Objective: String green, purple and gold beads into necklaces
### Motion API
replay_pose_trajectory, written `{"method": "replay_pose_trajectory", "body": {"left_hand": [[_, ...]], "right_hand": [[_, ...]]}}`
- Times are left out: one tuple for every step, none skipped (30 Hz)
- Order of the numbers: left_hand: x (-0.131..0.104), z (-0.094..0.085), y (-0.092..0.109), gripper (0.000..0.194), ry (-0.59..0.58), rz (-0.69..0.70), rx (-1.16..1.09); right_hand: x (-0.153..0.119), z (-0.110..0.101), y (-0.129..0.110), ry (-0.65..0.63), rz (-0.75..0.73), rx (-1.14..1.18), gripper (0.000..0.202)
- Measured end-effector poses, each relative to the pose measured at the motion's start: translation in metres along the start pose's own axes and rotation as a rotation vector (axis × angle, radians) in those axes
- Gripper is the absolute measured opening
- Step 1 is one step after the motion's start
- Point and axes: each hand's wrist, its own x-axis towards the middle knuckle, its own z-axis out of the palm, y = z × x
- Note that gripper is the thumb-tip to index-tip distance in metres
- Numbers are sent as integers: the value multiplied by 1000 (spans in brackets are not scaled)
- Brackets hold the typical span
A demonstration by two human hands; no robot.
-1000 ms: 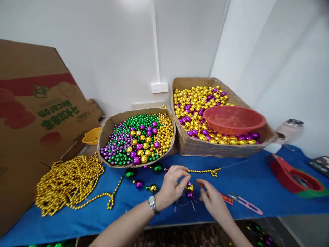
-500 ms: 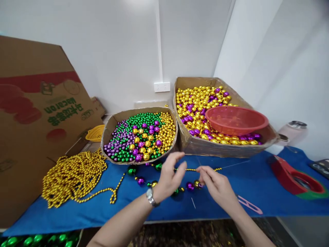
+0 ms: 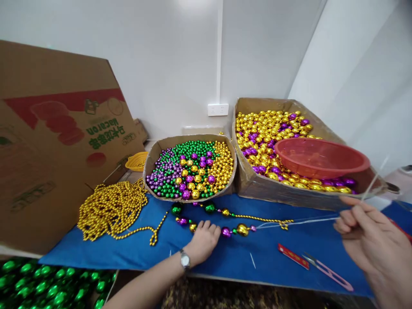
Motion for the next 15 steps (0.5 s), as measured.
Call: {"method": "replay_pose_trajectory", "body": {"left_hand": [[-7,0,-9,34,13,-15,11],[-14,0,-19,38,27,-30,26],[-21,0,-29,40,39,-46,45],[-28,1,-39,42,45,-69,68],[-35,2,-49,44,46,-100,92],[-41,3,-58,45,43,-135,114],[-47,4,-65,45,39,-169,131],[-51,4,-71,46,37,-194,143],[-55,4,-74,46,39,-209,150],[-57,4,-76,46,47,-216,152],[-59,2,-75,47,61,-213,148],[-60,0,-74,48,81,-200,138],[-62,-3,-73,51,110,-181,124],[-66,-7,-73,55,146,-161,109],[-73,-11,-75,56,197,-152,96]], "right_hand": [[5,-7,5,26,16,4,37],[8,-12,10,48,34,6,38],[10,-16,16,72,48,10,40],[11,-19,21,98,55,18,40],[12,-20,26,123,55,27,40],[12,-20,30,144,49,36,40],[12,-20,33,156,44,42,41],[11,-18,35,157,43,43,42],[10,-16,36,151,50,44,44],[9,-13,36,139,56,42,46],[7,-9,36,124,51,35,47],[4,-6,35,109,36,23,48],[0,-2,34,90,12,3,49],[-4,2,33,68,-16,-27,49],[-8,5,32,44,-46,-67,49]]}}
